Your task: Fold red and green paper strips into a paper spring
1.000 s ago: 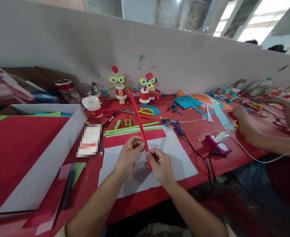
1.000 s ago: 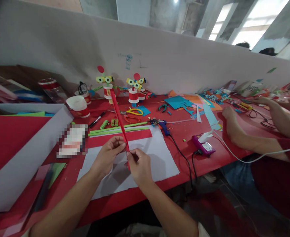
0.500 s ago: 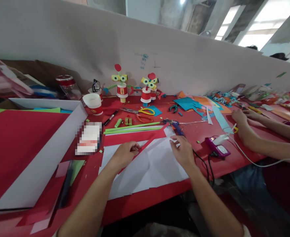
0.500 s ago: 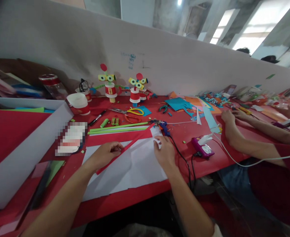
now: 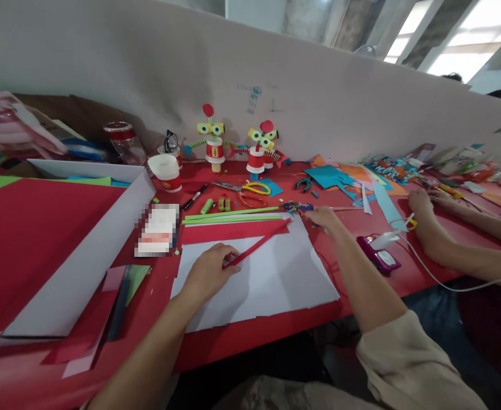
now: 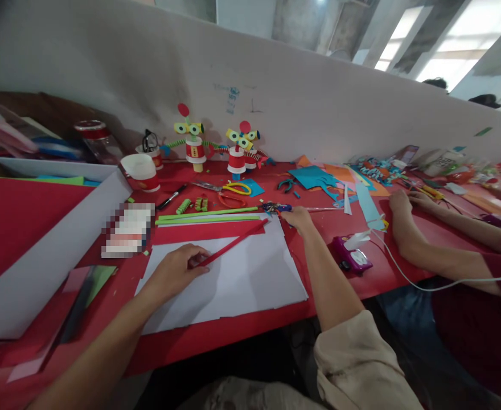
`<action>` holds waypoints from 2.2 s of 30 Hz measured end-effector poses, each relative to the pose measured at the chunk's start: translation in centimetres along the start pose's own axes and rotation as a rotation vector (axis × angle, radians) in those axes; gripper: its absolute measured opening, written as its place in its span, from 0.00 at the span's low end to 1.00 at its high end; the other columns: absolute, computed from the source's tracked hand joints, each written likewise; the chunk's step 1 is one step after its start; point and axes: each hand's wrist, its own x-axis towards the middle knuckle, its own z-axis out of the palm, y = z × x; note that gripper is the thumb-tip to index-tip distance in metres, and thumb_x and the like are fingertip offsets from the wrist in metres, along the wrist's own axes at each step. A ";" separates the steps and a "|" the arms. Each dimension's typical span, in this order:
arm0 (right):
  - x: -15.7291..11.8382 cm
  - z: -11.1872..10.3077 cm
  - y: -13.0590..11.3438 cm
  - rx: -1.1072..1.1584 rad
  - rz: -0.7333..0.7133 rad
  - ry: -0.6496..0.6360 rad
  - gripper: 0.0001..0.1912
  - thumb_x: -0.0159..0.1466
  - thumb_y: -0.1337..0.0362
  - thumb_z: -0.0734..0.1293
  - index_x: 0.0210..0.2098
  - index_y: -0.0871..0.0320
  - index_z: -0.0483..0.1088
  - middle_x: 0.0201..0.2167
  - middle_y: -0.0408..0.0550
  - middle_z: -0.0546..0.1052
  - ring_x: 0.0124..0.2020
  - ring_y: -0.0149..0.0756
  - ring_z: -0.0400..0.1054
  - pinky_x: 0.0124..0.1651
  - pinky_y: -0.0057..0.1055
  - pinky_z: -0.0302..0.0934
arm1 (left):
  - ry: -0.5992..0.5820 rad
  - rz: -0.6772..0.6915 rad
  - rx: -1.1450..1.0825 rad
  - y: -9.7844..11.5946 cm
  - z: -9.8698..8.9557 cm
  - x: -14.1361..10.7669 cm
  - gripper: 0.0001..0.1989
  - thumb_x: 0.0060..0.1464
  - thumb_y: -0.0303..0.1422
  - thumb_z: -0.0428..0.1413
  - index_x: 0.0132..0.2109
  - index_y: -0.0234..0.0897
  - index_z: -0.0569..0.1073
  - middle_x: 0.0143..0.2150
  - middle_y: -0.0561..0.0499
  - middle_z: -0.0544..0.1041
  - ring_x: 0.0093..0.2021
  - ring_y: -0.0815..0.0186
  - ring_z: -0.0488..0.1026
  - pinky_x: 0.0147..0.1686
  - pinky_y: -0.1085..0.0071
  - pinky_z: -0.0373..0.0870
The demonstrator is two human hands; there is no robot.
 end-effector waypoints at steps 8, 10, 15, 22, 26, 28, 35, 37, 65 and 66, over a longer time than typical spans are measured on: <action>-5.9 -1.5 -1.7 0.353 -0.281 0.406 0.19 0.49 0.64 0.65 0.42 0.58 0.64 0.38 0.51 0.74 0.34 0.38 0.69 0.35 0.31 0.62 | 0.003 0.001 -0.108 -0.1 -0.5 -0.2 0.09 0.43 0.31 0.57 0.35 0.42 0.78 0.35 0.51 0.77 0.32 0.63 0.72 0.36 0.67 0.68; -8.6 -0.9 -1.8 0.517 -0.342 0.370 0.20 0.48 0.65 0.66 0.41 0.57 0.63 0.36 0.48 0.75 0.34 0.38 0.70 0.36 0.32 0.63 | 0.015 -0.002 -0.117 -0.3 -0.6 -0.1 0.09 0.42 0.31 0.58 0.34 0.42 0.78 0.35 0.51 0.77 0.32 0.63 0.71 0.36 0.67 0.68; -14.8 1.7 -0.1 0.653 -0.344 0.040 0.25 0.50 0.60 0.71 0.46 0.57 0.63 0.41 0.51 0.75 0.42 0.43 0.70 0.43 0.38 0.64 | 0.038 0.001 -0.098 -0.5 -0.5 -0.1 0.07 0.44 0.31 0.58 0.34 0.42 0.78 0.35 0.51 0.77 0.33 0.63 0.71 0.37 0.68 0.66; -19.3 3.7 1.6 0.471 -0.374 -0.115 0.16 0.61 0.57 0.62 0.44 0.58 0.66 0.36 0.50 0.77 0.33 0.39 0.71 0.39 0.36 0.64 | 0.024 0.027 -0.069 -0.5 -0.4 -0.1 0.09 0.45 0.31 0.56 0.35 0.40 0.78 0.34 0.50 0.76 0.32 0.64 0.70 0.35 0.68 0.65; -19.2 4.6 1.3 0.444 -0.377 -0.193 0.16 0.62 0.56 0.60 0.46 0.58 0.63 0.33 0.48 0.76 0.28 0.36 0.69 0.34 0.33 0.64 | 0.023 0.039 -0.059 -0.7 -0.3 0.0 0.08 0.45 0.32 0.56 0.35 0.40 0.78 0.34 0.50 0.76 0.31 0.64 0.70 0.34 0.69 0.64; -19.0 4.9 0.8 0.374 -0.363 -0.171 0.17 0.63 0.56 0.59 0.47 0.58 0.62 0.31 0.48 0.76 0.29 0.37 0.70 0.33 0.33 0.63 | 0.015 0.039 -0.044 -0.7 -0.3 0.0 0.07 0.45 0.32 0.56 0.34 0.41 0.77 0.33 0.51 0.75 0.31 0.64 0.69 0.33 0.69 0.64; -19.0 4.8 -0.4 0.220 -0.357 -0.132 0.17 0.64 0.56 0.57 0.47 0.58 0.63 0.37 0.52 0.77 0.38 0.43 0.72 0.39 0.35 0.62 | 0.008 0.052 -0.012 -0.5 -0.4 0.0 0.08 0.46 0.30 0.54 0.35 0.41 0.77 0.35 0.51 0.75 0.32 0.64 0.70 0.35 0.68 0.64; -18.8 4.8 -0.5 0.200 -0.350 -0.128 0.17 0.64 0.55 0.56 0.47 0.58 0.63 0.37 0.52 0.78 0.37 0.43 0.72 0.38 0.35 0.62 | 0.001 0.057 -0.014 -0.6 -0.4 0.0 0.08 0.46 0.29 0.54 0.34 0.42 0.76 0.35 0.51 0.75 0.33 0.64 0.70 0.35 0.69 0.64; -15.2 2.0 1.2 0.018 -0.215 0.002 0.20 0.65 0.59 0.58 0.53 0.61 0.62 0.38 0.58 0.78 0.39 0.49 0.73 0.35 0.33 0.59 | -0.019 0.038 -0.042 -0.7 -0.3 0.1 0.08 0.45 0.35 0.54 0.35 0.41 0.74 0.35 0.50 0.76 0.33 0.62 0.71 0.35 0.66 0.66; -15.0 1.9 1.4 0.012 -0.220 0.012 0.19 0.65 0.59 0.58 0.53 0.61 0.62 0.38 0.58 0.78 0.39 0.49 0.73 0.35 0.33 0.58 | -0.018 0.034 -0.049 -0.7 -0.3 0.1 0.08 0.45 0.35 0.54 0.35 0.41 0.74 0.35 0.50 0.76 0.33 0.61 0.71 0.36 0.66 0.66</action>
